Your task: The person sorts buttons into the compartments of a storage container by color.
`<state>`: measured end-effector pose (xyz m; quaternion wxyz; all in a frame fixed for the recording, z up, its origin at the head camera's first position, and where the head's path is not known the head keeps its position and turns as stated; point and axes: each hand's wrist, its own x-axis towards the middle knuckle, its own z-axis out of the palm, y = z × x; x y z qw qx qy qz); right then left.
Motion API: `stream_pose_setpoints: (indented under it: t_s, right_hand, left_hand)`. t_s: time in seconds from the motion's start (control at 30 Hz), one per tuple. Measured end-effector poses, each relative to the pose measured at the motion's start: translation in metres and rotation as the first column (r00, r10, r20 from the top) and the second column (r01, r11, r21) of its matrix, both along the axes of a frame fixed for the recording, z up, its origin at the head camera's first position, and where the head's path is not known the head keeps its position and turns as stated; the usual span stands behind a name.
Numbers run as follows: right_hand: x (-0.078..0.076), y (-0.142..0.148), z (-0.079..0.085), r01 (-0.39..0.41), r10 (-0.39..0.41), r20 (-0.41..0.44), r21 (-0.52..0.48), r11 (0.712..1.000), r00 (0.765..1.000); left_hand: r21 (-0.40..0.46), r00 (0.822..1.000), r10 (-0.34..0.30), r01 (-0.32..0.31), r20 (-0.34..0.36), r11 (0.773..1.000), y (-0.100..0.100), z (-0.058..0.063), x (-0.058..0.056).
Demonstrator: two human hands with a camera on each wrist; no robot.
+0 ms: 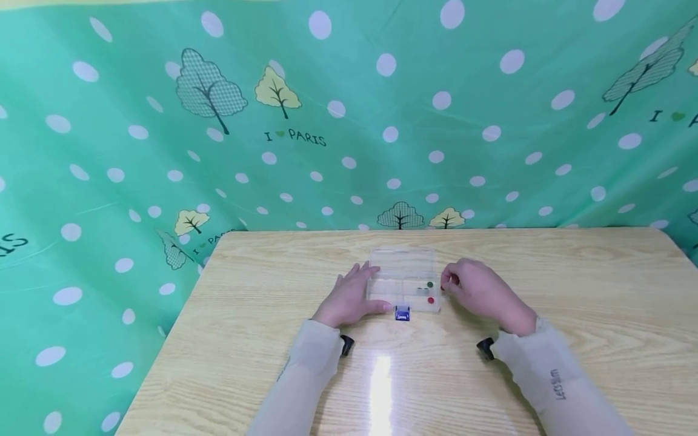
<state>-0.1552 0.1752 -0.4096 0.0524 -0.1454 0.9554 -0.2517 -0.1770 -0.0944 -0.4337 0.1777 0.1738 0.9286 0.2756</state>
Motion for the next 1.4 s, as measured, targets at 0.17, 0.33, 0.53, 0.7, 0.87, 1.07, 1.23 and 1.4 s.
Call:
stream_pose_setpoints:
  t_s: [0.17, 0.33, 0.53, 0.7, 0.87, 1.07, 1.23, 1.4]
  right_hand:
    - [0.008, -0.009, -0.004, 0.009, -0.009, 0.025, -0.001, 1.0, 1.0]
    - [0.018, -0.016, -0.007, 0.003, -0.002, 0.035, -0.016, 1.0, 0.999]
    - [0.016, -0.023, -0.007, -0.026, 0.026, 0.003, -0.015, 1.0, 1.0]
    - [0.012, -0.029, -0.007, -0.056, 0.056, -0.034, -0.004, 0.998, 0.998]
    - [0.011, -0.034, -0.007, -0.066, 0.066, -0.027, -0.009, 0.998, 0.997]
    - [0.009, -0.039, -0.007, -0.066, 0.066, -0.019, -0.004, 0.998, 0.998]
    - [0.008, -0.041, -0.005, -0.063, 0.063, -0.003, 0.003, 0.998, 0.998]
    - [0.008, -0.041, -0.003, -0.077, 0.077, 0.004, 0.011, 0.997, 0.997]
  left_hand:
    - [0.003, 1.0, 0.005, -0.005, 0.017, 1.0, 0.0, -0.005, 0.006]
    - [0.001, 1.0, -0.017, 0.017, 0.024, 1.0, 0.0, -0.01, 0.011]
    - [0.001, 1.0, -0.013, 0.013, 0.008, 1.0, 0.0, -0.007, 0.008]
    - [0.001, 1.0, -0.013, 0.013, 0.001, 1.0, -0.001, -0.006, 0.006]
    - [0.012, 1.0, -0.01, 0.011, -0.011, 1.0, -0.002, -0.005, 0.005]
    - [0.022, 1.0, -0.004, 0.005, -0.013, 1.0, -0.003, -0.003, 0.005]
    - [0.025, 1.0, -0.001, 0.002, -0.022, 1.0, -0.003, -0.002, 0.003]
    - [0.022, 1.0, -0.008, 0.009, -0.022, 1.0, -0.002, -0.001, 0.002]
